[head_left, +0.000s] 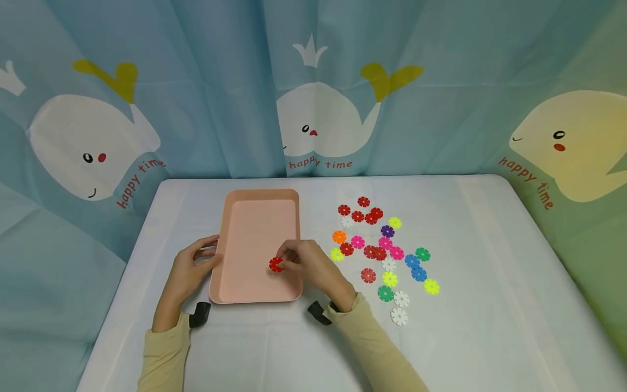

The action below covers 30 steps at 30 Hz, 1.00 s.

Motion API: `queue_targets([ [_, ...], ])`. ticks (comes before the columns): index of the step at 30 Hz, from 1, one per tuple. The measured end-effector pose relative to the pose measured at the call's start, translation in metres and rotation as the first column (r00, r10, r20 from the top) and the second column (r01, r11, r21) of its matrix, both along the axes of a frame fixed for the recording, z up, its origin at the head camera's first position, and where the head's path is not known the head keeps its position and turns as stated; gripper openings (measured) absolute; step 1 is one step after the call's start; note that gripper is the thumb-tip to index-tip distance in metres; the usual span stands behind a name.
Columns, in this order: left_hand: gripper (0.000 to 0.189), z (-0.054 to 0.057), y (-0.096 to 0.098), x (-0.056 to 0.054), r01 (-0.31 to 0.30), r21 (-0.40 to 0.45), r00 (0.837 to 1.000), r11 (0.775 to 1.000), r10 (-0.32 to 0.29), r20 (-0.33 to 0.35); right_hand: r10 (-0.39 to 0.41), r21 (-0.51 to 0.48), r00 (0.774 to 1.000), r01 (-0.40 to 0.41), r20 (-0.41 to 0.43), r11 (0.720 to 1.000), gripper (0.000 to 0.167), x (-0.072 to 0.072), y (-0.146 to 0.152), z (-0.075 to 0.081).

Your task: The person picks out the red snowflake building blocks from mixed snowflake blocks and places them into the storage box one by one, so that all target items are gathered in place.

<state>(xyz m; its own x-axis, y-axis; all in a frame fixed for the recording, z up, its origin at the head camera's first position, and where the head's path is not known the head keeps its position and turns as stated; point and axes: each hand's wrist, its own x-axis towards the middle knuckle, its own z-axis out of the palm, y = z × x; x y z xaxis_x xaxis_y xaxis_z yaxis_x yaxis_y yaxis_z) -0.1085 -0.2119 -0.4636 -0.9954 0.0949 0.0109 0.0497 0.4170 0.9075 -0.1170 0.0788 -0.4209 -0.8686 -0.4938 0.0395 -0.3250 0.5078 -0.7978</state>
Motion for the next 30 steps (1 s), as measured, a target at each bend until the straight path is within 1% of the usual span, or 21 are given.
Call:
queue_targets([
  [8, 0.049, 0.0, 0.0, 0.0, -0.003, 0.014, 1.0, 1.0, 0.003, -0.004, 0.027, 0.042, 1.0, -0.027, -0.003, 0.999, 0.008, -0.001, -0.011, -0.003],
  [12, 0.049, 0.0, 0.0, 0.0, -0.001, 0.008, 1.0, 1.0, 0.001, -0.002, 0.033, 0.058, 0.999, -0.034, 0.017, 0.998, 0.007, -0.002, -0.015, -0.006],
  [20, 0.049, 0.001, 0.0, 0.0, -0.001, -0.002, 1.0, 1.0, 0.001, 0.012, 0.059, 0.082, 0.998, -0.062, 0.037, 0.995, 0.004, -0.002, -0.022, -0.011],
  [27, 0.05, 0.002, 0.0, 0.001, 0.0, -0.01, 1.0, 1.0, 0.0, 0.032, 0.078, 0.106, 0.997, -0.08, 0.018, 0.991, 0.003, -0.002, -0.027, -0.015],
  [30, 0.05, 0.002, 0.0, 0.001, -0.005, -0.012, 0.999, 1.0, 0.006, 0.033, 0.077, 0.102, 0.997, -0.079, 0.029, 0.992, 0.003, -0.002, -0.028, -0.016],
])
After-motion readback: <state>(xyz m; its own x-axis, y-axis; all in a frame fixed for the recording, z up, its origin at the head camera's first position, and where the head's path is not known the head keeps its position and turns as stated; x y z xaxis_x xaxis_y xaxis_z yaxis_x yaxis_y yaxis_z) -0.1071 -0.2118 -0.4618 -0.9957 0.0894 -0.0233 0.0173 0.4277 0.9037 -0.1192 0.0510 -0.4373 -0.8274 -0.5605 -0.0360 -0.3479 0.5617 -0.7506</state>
